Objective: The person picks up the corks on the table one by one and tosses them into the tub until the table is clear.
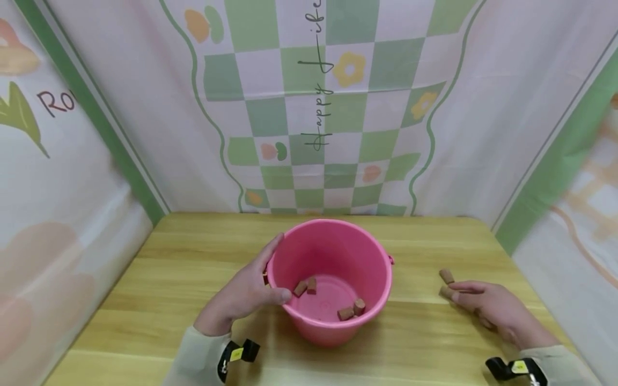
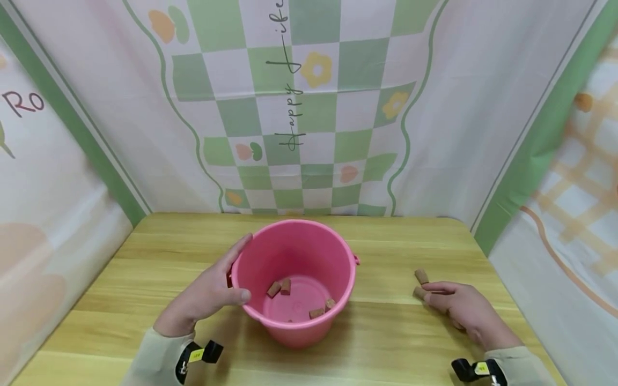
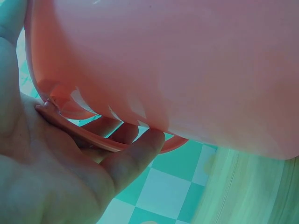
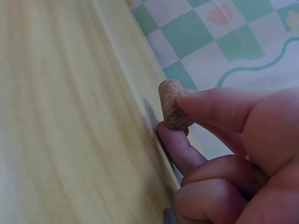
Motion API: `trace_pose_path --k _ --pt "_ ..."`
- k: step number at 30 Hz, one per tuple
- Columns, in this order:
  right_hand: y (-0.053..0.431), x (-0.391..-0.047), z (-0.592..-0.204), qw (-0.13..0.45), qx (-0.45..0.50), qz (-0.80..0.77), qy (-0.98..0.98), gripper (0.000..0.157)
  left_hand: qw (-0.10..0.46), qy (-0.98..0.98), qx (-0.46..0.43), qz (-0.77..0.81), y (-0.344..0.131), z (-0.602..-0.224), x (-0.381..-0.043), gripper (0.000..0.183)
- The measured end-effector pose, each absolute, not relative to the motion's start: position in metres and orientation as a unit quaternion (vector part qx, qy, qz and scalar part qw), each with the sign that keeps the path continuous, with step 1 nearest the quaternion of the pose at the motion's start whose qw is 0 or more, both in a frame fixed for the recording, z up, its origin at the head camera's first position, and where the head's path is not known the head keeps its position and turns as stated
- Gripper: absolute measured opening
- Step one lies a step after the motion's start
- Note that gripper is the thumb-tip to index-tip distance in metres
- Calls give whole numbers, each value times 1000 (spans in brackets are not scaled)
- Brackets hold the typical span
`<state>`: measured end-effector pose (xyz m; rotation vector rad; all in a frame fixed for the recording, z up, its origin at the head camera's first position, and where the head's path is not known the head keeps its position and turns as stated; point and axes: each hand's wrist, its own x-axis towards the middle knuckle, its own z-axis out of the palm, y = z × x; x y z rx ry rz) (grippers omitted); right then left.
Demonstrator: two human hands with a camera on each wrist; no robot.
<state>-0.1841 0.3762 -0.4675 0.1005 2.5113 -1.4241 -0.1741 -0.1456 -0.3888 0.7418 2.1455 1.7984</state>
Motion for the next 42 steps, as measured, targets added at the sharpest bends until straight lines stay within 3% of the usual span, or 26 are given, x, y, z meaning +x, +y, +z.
trace_pose_path --k 2,9,22,42 --pt "378 -184 -468 134 50 -532 834 52 119 737 257 613 -146 -389 -174 107" --pt "384 -184 -466 152 71 -604 779 19 119 749 241 606 -146 -389 -172 107" --pt "385 -191 -462 133 57 -622 770 17 116 750 246 603 -147 -390 -173 107" --pt "345 -205 -399 109 -62 -694 709 23 118 742 249 611 -147 -390 -173 109"
